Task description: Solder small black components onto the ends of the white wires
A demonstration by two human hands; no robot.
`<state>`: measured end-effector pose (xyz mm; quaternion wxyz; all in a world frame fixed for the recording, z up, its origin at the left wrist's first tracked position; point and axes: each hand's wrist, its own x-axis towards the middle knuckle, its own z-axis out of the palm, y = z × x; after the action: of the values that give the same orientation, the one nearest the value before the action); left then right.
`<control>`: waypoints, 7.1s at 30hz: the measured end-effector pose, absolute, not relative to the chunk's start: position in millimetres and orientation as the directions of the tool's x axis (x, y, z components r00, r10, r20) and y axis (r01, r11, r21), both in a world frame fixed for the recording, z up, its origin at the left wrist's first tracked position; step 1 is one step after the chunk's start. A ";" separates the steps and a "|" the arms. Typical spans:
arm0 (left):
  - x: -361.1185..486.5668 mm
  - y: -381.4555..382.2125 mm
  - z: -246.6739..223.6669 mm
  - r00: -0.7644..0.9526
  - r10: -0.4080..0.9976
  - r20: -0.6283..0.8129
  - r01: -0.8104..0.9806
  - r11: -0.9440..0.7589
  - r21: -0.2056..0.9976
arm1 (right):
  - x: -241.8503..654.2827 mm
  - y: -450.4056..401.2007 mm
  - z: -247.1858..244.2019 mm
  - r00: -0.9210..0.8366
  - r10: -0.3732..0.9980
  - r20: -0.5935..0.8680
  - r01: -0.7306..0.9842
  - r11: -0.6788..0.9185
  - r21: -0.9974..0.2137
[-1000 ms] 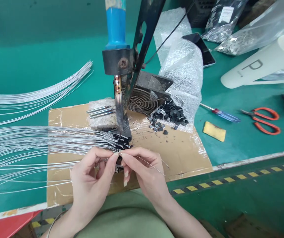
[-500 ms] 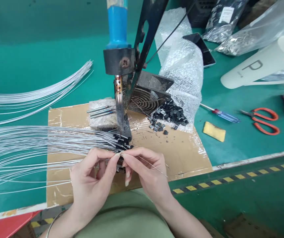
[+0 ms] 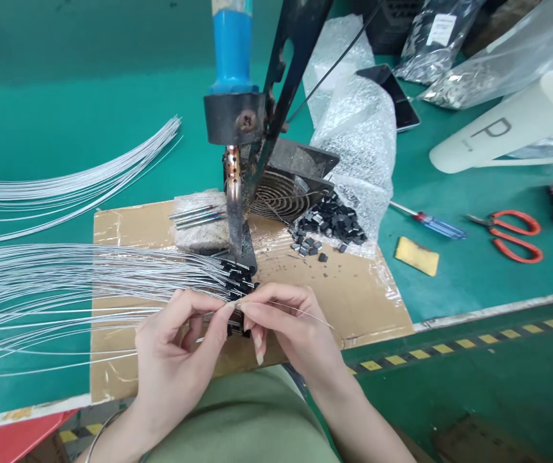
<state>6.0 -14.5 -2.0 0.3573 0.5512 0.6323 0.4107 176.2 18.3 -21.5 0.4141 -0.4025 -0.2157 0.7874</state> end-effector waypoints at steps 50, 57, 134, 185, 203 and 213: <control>21.5 -4.2 9.7 -0.309 0.929 -0.203 0.235 0.281 0.930 | 267.8 33.5 -48.9 0.107 0.953 0.282 0.899 0.028 -0.437; 17.3 -2.7 10.2 -0.292 0.939 -0.182 0.283 0.267 0.921 | 238.1 21.6 -48.2 0.315 0.945 0.088 0.474 -0.077 -0.877; 12.3 28.1 23.0 -0.173 0.959 -0.226 0.286 0.269 0.920 | 182.8 19.6 -11.5 -0.085 0.995 0.053 -0.004 0.053 -0.999; 16.6 40.6 31.7 -0.206 0.965 -0.164 0.341 0.228 0.912 | 173.0 29.9 -6.0 0.044 0.999 0.005 -0.143 0.011 -0.990; 16.5 40.3 31.6 -0.201 0.968 -0.152 0.372 0.219 0.902 | 172.9 28.2 -5.4 0.047 0.998 0.044 -0.055 0.046 -0.997; 15.1 39.8 29.6 -0.187 0.971 -0.148 0.370 0.209 0.905 | 175.0 27.9 -6.2 0.018 0.999 0.037 -0.050 0.038 -0.998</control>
<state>15.1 39.8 29.6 0.3948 0.5004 0.6699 0.3808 175.0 27.9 -6.2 0.5261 -0.4821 -0.4920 0.4987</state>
